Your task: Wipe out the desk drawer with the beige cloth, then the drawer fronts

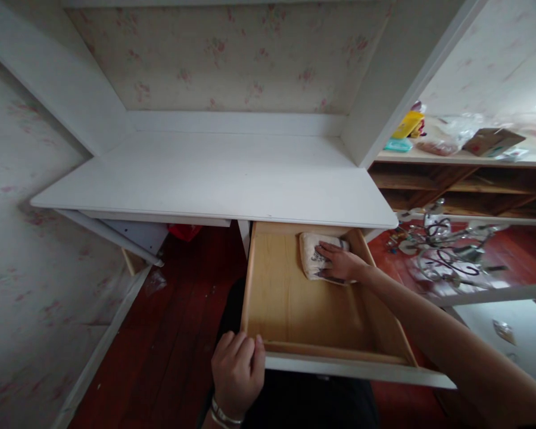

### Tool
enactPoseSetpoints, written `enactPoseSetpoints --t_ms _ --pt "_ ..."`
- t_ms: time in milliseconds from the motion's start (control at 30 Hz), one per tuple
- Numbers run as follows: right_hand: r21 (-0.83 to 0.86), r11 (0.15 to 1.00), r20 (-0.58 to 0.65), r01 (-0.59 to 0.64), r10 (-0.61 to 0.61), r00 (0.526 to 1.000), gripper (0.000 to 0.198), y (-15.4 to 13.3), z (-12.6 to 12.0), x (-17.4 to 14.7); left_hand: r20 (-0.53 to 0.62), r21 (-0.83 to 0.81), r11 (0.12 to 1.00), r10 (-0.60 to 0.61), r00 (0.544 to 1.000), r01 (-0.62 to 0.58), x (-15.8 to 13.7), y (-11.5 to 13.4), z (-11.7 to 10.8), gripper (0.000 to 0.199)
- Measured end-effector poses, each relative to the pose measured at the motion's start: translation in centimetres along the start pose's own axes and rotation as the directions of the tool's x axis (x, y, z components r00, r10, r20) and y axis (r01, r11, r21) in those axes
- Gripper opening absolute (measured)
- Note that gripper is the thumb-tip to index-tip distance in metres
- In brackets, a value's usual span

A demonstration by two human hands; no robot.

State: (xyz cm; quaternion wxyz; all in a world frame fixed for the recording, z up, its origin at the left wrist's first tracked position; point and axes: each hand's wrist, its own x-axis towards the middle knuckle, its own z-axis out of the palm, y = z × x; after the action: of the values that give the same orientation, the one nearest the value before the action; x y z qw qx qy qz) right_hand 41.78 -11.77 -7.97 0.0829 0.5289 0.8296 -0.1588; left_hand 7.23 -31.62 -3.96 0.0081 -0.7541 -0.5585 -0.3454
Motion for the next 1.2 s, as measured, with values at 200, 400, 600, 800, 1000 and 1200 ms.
enactPoseSetpoints --t_ms 200,400,600,800,1000,1200 --pt "-0.005 0.993 0.014 0.118 -0.118 0.993 0.071 -2.3 0.5 -4.4 0.003 -0.006 1.000 -0.011 1.000 0.011 -0.1 0.0 0.1 0.033" --pt "0.106 0.983 0.105 0.153 -0.164 0.981 0.064 -4.9 1.0 -10.1 -0.020 -0.031 1.000 -0.004 1.000 0.004 0.1 0.0 0.2 0.033" --pt "0.057 0.993 0.103 0.104 -0.110 0.989 0.066 -7.0 1.2 -10.3 -0.014 -0.036 0.999 0.000 1.000 0.000 0.1 -0.1 0.2 0.034" --pt "-0.003 0.986 0.048 0.165 -0.165 0.985 0.065 -11.9 0.9 -6.5 -0.021 -0.018 1.000 -0.008 1.000 0.008 -0.2 -0.1 0.4 0.033" --pt "-0.050 0.972 0.006 0.230 -0.230 0.973 0.071 -19.6 1.7 -3.1 -0.013 -0.005 0.999 -0.035 0.999 0.035 -0.1 0.1 0.2 0.034" --pt "-0.078 0.984 -0.017 0.157 -0.159 0.987 0.068 -18.3 0.6 1.5 0.005 0.005 0.999 -0.050 0.999 0.050 -0.1 0.1 0.2 0.033"
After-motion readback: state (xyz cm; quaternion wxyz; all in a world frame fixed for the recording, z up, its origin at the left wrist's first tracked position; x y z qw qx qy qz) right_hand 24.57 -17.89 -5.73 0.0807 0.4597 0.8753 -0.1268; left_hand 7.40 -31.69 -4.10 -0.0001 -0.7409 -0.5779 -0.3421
